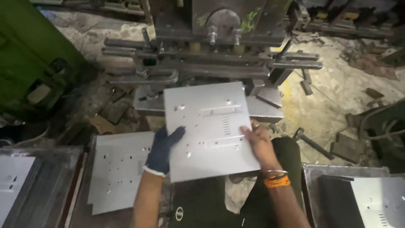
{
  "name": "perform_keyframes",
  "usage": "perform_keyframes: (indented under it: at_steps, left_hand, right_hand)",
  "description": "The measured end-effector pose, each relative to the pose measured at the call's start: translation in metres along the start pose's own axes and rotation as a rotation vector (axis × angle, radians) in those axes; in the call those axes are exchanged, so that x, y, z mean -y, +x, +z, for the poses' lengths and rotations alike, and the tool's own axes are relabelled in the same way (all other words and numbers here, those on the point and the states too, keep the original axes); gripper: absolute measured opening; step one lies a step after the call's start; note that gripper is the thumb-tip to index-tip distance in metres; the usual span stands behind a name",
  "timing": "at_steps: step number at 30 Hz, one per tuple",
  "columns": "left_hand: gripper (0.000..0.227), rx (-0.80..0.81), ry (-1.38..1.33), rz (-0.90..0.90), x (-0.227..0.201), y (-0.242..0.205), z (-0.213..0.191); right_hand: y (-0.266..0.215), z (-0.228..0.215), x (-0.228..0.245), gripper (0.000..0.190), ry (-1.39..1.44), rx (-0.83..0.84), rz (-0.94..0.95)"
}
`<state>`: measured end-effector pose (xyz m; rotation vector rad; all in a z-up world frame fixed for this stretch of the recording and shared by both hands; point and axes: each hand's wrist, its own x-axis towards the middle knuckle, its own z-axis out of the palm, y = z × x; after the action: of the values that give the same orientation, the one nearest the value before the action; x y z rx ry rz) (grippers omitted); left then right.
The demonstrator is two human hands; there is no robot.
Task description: Using an industrial stamping machine to shape or fold metal plates for assembly.
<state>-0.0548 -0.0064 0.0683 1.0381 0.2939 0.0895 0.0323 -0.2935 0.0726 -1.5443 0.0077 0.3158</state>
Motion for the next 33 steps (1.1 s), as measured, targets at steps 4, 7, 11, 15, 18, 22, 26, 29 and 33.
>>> perform_keyframes:
  at_steps: [4,7,11,15,18,22,26,29,33]
  left_hand:
    - [0.038,0.139,-0.212,-0.037,-0.014,0.055,0.046]
    - [0.038,0.001,0.141,-0.075,0.022,0.131,0.028]
    - [0.036,0.113,0.151,0.153,0.015,0.157,0.026]
    - [0.03,0.053,0.278,0.213,0.014,0.166,0.011]
    - [0.03,0.064,0.291,0.257,0.003,0.161,0.0]
    - [0.029,0.038,0.327,0.269,0.0,0.156,0.003]
    - [0.026,0.014,0.209,0.189,-0.008,0.144,0.016]
    - [0.029,0.025,0.264,0.234,-0.001,0.149,0.01]
    - [0.036,0.021,0.261,0.173,0.009,0.157,0.012]
  right_hand:
    - [0.05,-0.033,0.009,0.03,0.124,-0.014,-0.12]
    - [0.073,-0.031,0.035,0.027,0.22,-0.024,-0.139]
    - [0.11,-0.04,0.031,0.018,-0.01,-0.136,-0.074]
    - [0.116,-0.027,0.026,0.021,-0.089,-0.112,-0.137]
    - [0.132,-0.027,0.004,0.029,-0.147,-0.142,-0.216]
    - [0.131,-0.017,0.007,0.027,-0.156,-0.162,-0.249]
    - [0.139,-0.025,-0.008,0.023,-0.135,-0.203,-0.275]
    - [0.135,-0.025,-0.006,0.028,-0.15,-0.159,-0.302]
    - [0.132,-0.021,-0.002,0.029,-0.015,-0.108,-0.22]
